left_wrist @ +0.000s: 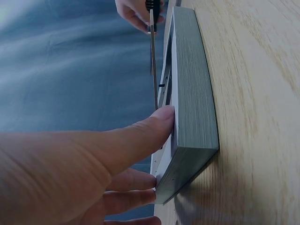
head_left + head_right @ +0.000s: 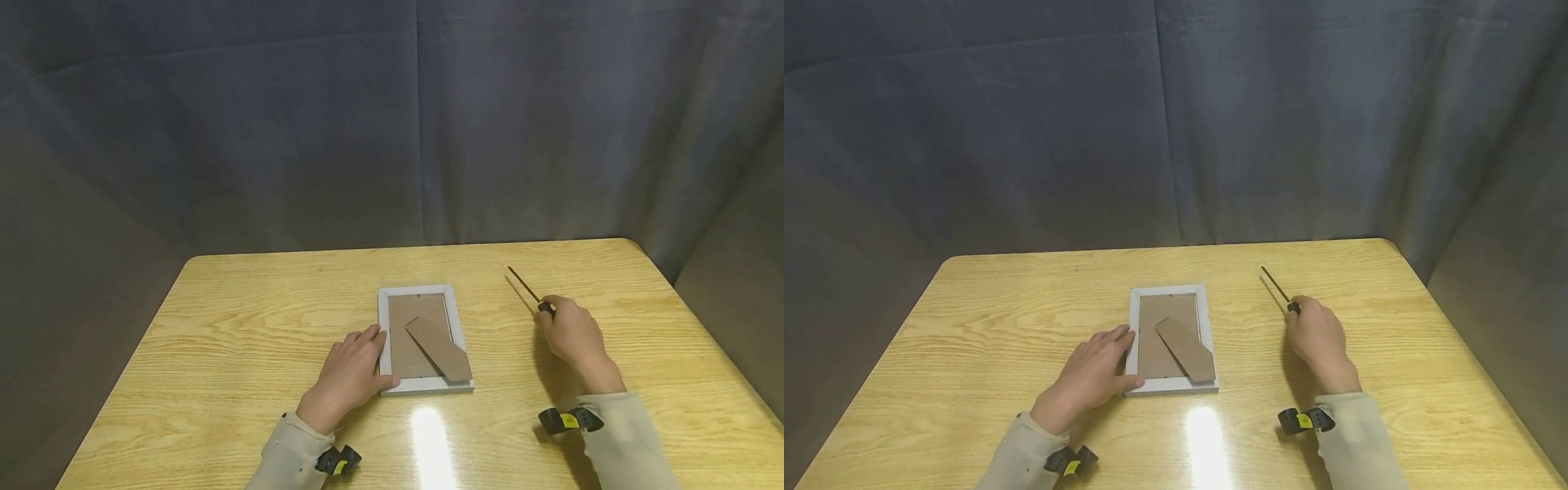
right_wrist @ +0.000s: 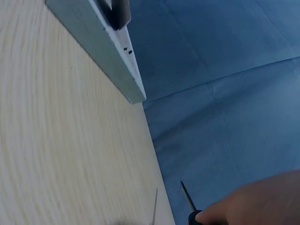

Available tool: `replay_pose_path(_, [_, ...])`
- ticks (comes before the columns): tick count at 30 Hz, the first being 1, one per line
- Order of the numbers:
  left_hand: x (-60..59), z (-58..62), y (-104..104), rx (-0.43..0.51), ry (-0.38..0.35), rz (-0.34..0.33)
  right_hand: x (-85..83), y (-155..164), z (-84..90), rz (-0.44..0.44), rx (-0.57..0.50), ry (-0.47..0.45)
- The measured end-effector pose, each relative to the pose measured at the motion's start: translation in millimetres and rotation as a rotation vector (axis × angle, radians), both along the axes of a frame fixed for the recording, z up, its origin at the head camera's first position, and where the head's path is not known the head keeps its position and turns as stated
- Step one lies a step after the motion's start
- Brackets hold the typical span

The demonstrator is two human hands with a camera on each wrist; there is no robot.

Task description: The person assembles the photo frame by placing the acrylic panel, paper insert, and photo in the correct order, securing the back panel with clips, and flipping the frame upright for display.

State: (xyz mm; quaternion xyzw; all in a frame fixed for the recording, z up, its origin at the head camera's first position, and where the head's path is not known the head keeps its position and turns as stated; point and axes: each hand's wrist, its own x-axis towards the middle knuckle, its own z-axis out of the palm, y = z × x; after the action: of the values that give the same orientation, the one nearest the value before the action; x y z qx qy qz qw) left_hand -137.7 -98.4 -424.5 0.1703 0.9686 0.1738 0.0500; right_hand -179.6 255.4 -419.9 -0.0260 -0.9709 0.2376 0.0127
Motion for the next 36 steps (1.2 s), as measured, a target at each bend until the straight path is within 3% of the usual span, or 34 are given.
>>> replay_pose_path(8, [0.2, 1.2, 0.2, 0.000, -0.004, 0.004, 1.6, -10.5, 8.7, -0.024, -0.006, 0.012])
replay_pose_path(20, [1.1, 2.7, 1.4, 0.005, -0.011, 0.005, 7.6, -27.7, 19.0, 0.014, -0.177, 0.152])
replay_pose_path(36, [3.1, 4.0, 1.6, 0.018, -0.007, 0.007, 12.5, -48.6, 24.1, 0.045, -0.218, 0.208])
